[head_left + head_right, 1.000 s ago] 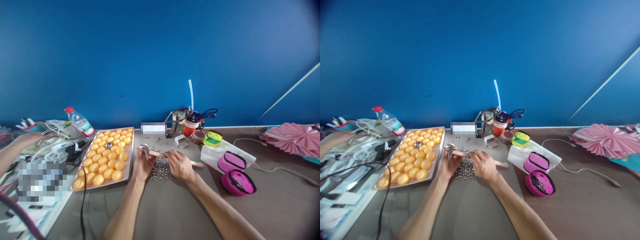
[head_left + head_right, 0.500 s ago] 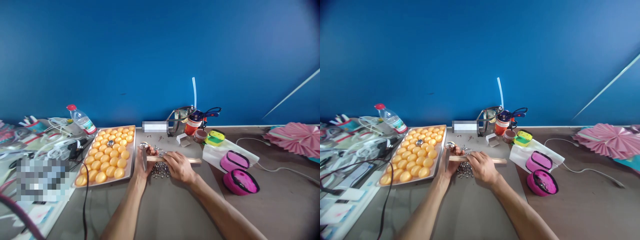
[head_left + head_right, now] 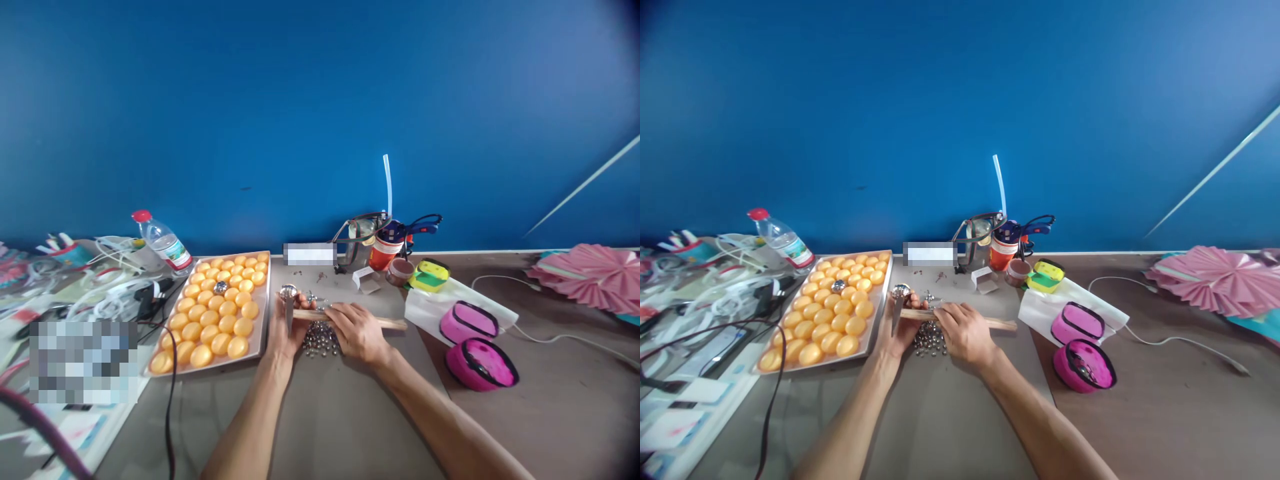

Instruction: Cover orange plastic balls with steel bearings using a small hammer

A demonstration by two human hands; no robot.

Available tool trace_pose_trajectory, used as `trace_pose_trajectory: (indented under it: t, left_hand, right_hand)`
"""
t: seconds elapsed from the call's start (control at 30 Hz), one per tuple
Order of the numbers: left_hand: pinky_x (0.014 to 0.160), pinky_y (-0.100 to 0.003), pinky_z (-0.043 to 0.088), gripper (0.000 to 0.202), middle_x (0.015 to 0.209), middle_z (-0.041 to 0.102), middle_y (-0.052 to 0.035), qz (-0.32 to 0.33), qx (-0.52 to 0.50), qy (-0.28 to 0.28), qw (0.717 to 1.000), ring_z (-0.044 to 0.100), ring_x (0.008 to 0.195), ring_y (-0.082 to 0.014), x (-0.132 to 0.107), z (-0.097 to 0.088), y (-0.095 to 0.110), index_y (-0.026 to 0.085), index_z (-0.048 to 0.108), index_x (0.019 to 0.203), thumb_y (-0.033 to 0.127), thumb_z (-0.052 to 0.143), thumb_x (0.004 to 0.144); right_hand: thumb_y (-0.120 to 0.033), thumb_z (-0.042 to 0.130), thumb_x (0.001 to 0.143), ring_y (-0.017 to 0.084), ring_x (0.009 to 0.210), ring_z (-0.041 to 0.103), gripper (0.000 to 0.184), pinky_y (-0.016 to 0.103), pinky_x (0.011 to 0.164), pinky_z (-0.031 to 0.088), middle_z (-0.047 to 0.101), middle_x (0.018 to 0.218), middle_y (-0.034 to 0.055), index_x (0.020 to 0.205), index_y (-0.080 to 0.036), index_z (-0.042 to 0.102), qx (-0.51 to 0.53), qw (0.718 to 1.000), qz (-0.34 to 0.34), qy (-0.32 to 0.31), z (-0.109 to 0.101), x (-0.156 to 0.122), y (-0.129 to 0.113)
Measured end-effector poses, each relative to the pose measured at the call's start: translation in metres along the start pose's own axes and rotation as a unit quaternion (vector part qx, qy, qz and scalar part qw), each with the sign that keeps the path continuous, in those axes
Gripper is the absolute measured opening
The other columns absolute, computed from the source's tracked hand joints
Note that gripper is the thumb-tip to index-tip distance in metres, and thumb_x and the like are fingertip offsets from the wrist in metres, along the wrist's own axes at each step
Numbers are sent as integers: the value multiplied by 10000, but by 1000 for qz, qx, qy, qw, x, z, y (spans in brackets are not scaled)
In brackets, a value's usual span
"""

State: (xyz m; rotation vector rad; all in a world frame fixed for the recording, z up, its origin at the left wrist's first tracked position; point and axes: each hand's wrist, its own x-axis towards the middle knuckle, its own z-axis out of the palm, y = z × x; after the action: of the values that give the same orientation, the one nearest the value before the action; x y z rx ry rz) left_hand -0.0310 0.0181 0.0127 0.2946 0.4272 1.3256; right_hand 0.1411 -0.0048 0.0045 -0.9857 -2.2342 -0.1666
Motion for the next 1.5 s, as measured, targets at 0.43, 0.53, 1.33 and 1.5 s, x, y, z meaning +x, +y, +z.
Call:
trace_pose_trajectory:
  t: [0.43,0.53,1.33,1.5]
  left_hand:
    - [757,-336,515,253,708,648,-22,28,-30,73,996,595,620,-119,4,-2,1,164,613,737,376,521,839]
    - [806,-350,506,271,734,659,-44,3,-39,52,998,600,635,-121,4,-2,2,139,632,769,358,494,850]
    - [687,-271,479,213,731,582,-20,-37,-47,-13,998,487,559,-71,0,-3,4,149,641,894,273,470,863]
    - [745,-314,502,212,799,637,-51,-26,-28,27,999,553,622,-100,1,-2,6,154,637,835,275,466,864]
  right_hand:
    - [-171,392,891,185,853,584,236,298,745,453,634,948,96,1059,-160,558,14,992,115,56,-5,0,8]
    - [-191,423,883,193,860,581,216,309,767,423,636,937,92,1024,-159,583,-41,984,166,45,-5,-3,19]
    - [-184,493,836,242,869,509,153,344,729,349,613,879,98,895,-187,635,-134,952,271,-41,5,-15,44]
    - [-178,443,877,176,816,537,187,296,738,392,607,854,70,949,-169,615,15,988,147,-45,4,-5,25]
